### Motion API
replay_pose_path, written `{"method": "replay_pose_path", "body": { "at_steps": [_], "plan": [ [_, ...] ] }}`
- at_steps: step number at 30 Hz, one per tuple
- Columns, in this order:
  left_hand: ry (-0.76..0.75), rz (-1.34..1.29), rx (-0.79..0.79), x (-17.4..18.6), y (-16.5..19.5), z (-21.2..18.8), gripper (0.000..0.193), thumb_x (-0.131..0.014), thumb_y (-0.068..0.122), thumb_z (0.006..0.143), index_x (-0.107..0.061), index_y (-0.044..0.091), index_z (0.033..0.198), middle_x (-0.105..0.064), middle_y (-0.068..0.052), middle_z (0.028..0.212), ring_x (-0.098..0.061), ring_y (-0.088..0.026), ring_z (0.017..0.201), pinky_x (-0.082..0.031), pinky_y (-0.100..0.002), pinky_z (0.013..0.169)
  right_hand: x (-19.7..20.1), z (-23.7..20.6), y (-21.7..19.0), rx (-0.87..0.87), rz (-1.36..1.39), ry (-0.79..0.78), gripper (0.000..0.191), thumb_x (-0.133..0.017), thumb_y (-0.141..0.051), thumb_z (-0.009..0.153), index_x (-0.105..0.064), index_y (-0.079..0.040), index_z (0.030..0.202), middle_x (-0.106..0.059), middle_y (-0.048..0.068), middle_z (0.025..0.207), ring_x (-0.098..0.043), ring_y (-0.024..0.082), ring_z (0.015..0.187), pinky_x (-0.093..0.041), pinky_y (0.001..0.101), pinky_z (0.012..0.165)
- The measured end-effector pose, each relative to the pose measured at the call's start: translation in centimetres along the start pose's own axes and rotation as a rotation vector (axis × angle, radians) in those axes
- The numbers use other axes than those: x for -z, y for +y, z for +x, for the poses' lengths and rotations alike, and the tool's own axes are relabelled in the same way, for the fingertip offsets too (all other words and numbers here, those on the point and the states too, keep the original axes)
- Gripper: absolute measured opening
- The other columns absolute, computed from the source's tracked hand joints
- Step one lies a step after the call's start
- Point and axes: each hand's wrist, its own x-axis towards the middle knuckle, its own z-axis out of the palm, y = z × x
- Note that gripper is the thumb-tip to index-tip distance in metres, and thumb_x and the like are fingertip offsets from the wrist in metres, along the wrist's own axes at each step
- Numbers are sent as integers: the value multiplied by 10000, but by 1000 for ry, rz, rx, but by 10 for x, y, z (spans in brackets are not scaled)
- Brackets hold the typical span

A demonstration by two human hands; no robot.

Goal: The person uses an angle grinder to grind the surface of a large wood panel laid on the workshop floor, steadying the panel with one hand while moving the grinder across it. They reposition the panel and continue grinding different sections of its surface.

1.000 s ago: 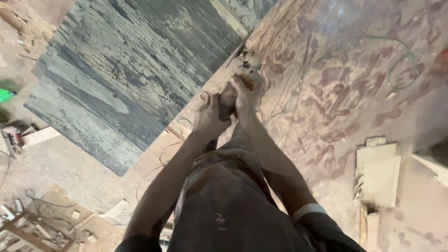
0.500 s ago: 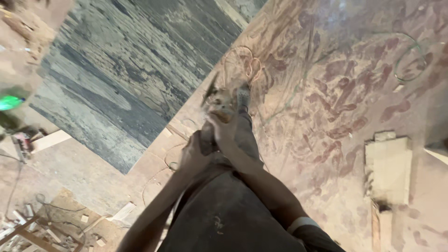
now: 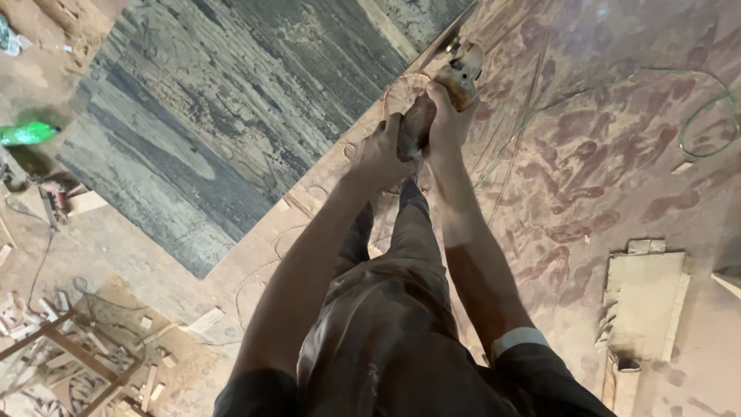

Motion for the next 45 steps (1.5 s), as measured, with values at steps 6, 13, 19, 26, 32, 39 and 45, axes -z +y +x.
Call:
{"method": "replay_pose_path", "body": {
  "at_steps": [6, 13, 19, 26, 32, 39, 45],
  "plan": [
    [55, -72, 19, 7, -35, -62, 798, -815, 301, 760, -417, 77, 1413, -660, -268, 1225, -688, -506, 971, -556, -570, 821, -2, -59, 46, 138, 117, -146, 656, -835, -23, 819, -420, 27, 1323, -667, 181, 1119, -673, 261, 967, -593, 368, 847],
    [73, -102, 138, 17, -96, -182, 800, -826, 365, 766, -433, 59, 1391, -681, -282, 1161, -681, -518, 967, -554, -585, 802, 4, -193, 108, 34, -41, -133, 848, -850, -27, 790, -334, -16, 1462, -652, 158, 1120, -671, 195, 959, -582, 312, 836],
    [55, -129, 240, 8, -135, -270, 874, -857, 360, 725, -424, 5, 1396, -674, -292, 1130, -686, -505, 979, -566, -565, 809, 19, -278, 143, 25, -194, -196, 731, -870, -14, 778, -451, 15, 1376, -690, 149, 1084, -702, 211, 940, -600, 316, 815],
    [83, -108, 188, -6, -122, -254, 810, -826, 355, 730, -459, 62, 1389, -675, -277, 1190, -683, -498, 1018, -558, -567, 843, 31, -252, 127, -29, 31, -299, 420, -805, -13, 808, -596, -12, 1173, -692, 66, 953, -687, 161, 817, -581, 282, 699],
    [1, -57, 49, -2, -82, -136, 841, -814, 378, 758, -384, 83, 1417, -644, -291, 1213, -680, -503, 982, -552, -565, 825, 16, -117, 83, 294, 63, -258, 214, -789, 63, 859, -676, 20, 1034, -757, 152, 948, -735, 222, 808, -623, 322, 708],
    [18, -20, -63, 10, -67, -83, 864, -818, 292, 711, -380, 53, 1417, -639, -297, 1209, -676, -510, 1006, -560, -558, 852, -5, -83, 56, 91, 87, -53, 441, -798, -7, 795, -584, -39, 1179, -715, 95, 991, -701, 189, 860, -592, 345, 771],
    [-19, -51, 101, 27, -94, -155, 812, -818, 317, 734, -397, 86, 1389, -645, -285, 1236, -679, -508, 1008, -553, -571, 865, 2, -144, 107, 340, -194, -286, 159, -827, 54, 951, -746, 98, 1080, -782, 186, 954, -735, 234, 818, -610, 334, 770]
  ]
}}
